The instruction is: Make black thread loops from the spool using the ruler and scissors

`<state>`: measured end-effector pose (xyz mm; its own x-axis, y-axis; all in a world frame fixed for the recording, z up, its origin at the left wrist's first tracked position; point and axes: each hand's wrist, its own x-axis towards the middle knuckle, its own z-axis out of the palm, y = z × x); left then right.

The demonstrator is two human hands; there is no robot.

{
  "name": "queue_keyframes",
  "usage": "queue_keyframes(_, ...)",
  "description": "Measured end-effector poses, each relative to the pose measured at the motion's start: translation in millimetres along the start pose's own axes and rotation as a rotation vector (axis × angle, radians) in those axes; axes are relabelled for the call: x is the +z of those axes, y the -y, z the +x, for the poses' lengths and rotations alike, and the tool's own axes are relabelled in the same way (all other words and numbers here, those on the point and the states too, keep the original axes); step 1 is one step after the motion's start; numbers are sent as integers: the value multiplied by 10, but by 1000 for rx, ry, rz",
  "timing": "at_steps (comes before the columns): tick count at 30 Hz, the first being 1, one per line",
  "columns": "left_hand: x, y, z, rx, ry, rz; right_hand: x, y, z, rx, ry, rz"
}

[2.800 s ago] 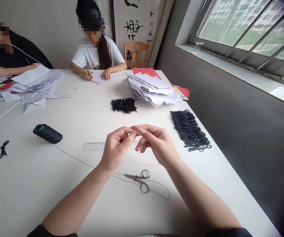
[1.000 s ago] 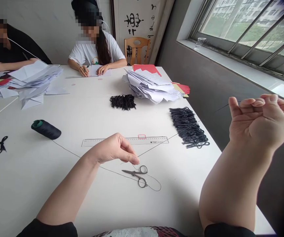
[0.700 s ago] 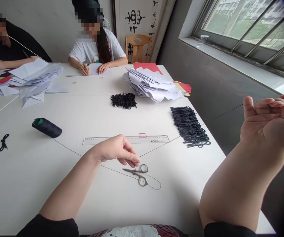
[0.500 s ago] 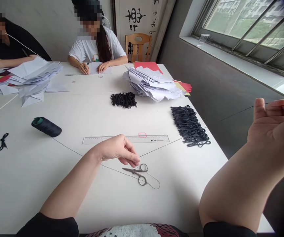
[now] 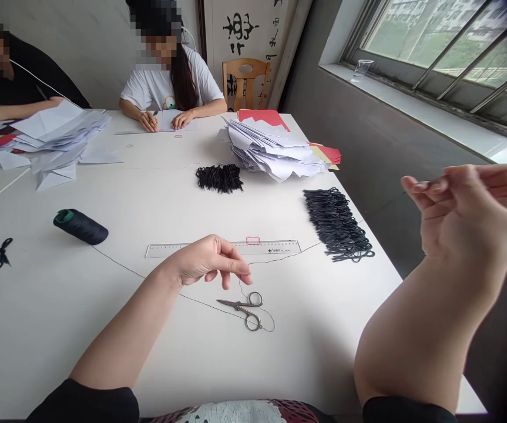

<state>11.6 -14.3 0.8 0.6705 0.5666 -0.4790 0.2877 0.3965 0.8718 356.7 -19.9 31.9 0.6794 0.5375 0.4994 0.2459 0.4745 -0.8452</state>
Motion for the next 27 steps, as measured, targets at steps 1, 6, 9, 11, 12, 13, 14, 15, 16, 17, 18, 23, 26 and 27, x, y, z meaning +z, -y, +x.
queue_keyframes(1, -2, 0, 4, 14, -24, -9, 57, 22, -45, 3, 75, 23)
queue_keyframes(6, -24, 11, 10, 41, -105, -90, 235, 49, -190, 52, 229, -17)
queue_keyframes(9, -33, 18, 8, 44, -101, -123, 285, 46, -228, 68, 272, -21)
queue_keyframes(11, -35, 17, 2, 42, -95, -108, 297, 36, -234, 38, 278, -28)
queue_keyframes(12, -36, 16, -3, 37, -93, -96, 295, 26, -230, 13, 270, -45)
queue_keyframes(13, -37, 15, -8, 32, -95, -86, 288, 11, -222, -16, 257, -77)
queue_keyframes(14, -39, 14, -14, 26, -97, -79, 278, -7, -211, -45, 241, -125)
queue_keyframes(15, -40, 14, -18, 23, -98, -73, 264, -27, -198, -70, 223, -181)
queue_keyframes(16, -41, 15, -22, 20, -99, -67, 249, -48, -185, -89, 206, -238)
queue_keyframes(17, -42, 18, -23, 17, -98, -61, 234, -65, -174, -99, 192, -287)
queue_keyframes(18, -42, 20, -23, 17, -97, -52, 222, -76, -168, -94, 182, -320)
queue_keyframes(23, -45, 18, -9, 88, -136, 22, 225, 9, -220, 78, 442, -415)
queue_keyframes(26, -78, -2, -17, 131, -203, 55, 289, 84, -287, 142, 668, -711)
queue_keyframes(27, -96, -9, -24, 139, -231, 67, 317, 80, -310, 150, 717, -806)
